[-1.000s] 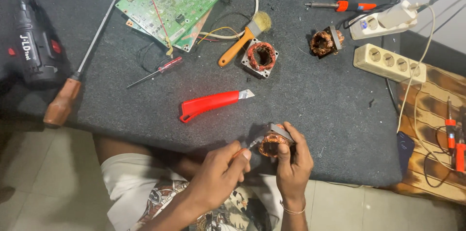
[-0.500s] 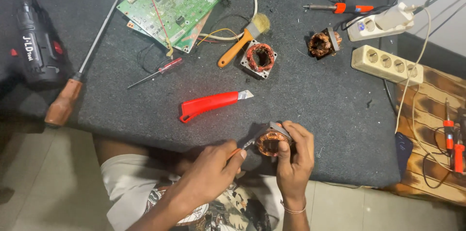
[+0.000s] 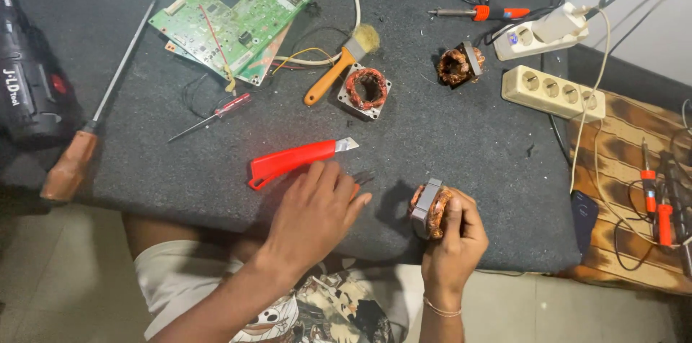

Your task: Disassembling an electric motor stator by removing copper windings using a utility knife and pliers

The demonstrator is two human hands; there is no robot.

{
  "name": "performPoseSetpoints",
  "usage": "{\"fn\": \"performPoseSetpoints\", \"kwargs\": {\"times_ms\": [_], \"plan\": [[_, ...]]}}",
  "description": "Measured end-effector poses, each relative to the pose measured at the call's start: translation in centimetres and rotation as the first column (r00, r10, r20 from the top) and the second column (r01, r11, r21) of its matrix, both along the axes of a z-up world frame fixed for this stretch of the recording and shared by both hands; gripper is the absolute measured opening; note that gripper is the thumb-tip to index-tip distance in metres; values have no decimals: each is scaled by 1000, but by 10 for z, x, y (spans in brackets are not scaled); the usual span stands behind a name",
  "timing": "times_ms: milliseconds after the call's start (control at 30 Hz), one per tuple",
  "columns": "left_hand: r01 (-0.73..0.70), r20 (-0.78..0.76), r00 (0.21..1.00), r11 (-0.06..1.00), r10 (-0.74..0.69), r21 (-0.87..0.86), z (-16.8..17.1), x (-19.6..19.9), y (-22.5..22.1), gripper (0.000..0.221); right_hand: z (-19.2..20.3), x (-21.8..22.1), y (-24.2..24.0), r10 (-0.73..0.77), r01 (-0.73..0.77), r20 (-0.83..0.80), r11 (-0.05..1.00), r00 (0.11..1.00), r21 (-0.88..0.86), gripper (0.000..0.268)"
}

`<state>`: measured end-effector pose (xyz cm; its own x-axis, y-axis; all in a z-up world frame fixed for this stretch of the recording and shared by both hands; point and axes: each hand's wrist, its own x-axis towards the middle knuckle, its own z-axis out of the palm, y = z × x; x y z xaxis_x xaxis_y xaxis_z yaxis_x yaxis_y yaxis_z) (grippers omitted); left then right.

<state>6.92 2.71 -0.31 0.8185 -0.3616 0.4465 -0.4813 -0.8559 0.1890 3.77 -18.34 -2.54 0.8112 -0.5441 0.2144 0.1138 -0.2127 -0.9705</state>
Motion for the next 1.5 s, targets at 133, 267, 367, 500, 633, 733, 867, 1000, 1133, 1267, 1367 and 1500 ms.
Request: {"fn": "performPoseSetpoints", "kwargs": {"times_ms": [133,267,367,500,633,733,867,1000,1133,1267,1367,1500], "plan": [[-1,-26,1000,1000,1,-10,-5,-3,-2,29,9,-1,-4,-91,93,19,971,996,-219,23],[-17,4,1000,962,19,-272,-11,-6,9,9,4,3,-11,-145,147,26,952,989,-270,24],[-233,-32,972,963,231,-136,-6,-5,24,31,5,5,-8,-135,132,14,943,991,-307,26],[-255,-129,961,964,243,-81,-3,3,43,38,8,6,-7,-136,120,-19,925,991,-360,26],[-260,-137,961,951,239,-165,-3,4,44,32,11,8,-1,-117,101,-13,904,993,-416,19],[-238,-189,966,885,174,-401,-3,-4,36,42,17,10,7,-106,113,43,846,993,-521,16],[-244,-501,865,849,-28,-469,10,-34,15,21,18,8,11,-79,93,48,829,996,-552,17],[-275,-630,727,725,-274,-632,9,-51,-2,17,21,8,15,-71,81,41,816,997,-573,19],[-277,-832,472,847,-291,-453,26,-38,-4,27,19,6,15,-61,83,58,813,996,-576,17],[-92,-684,647,856,-338,-509,26,-28,-9,45,17,8,15,-56,80,60,801,997,-593,17],[-22,-610,725,876,-318,-483,21,-26,-11,37,17,6,14,-62,82,54,797,997,-599,18],[-9,-588,758,898,-281,-441,20,-22,-15,35,14,8,13,-73,91,53,794,996,-601,19]]}}
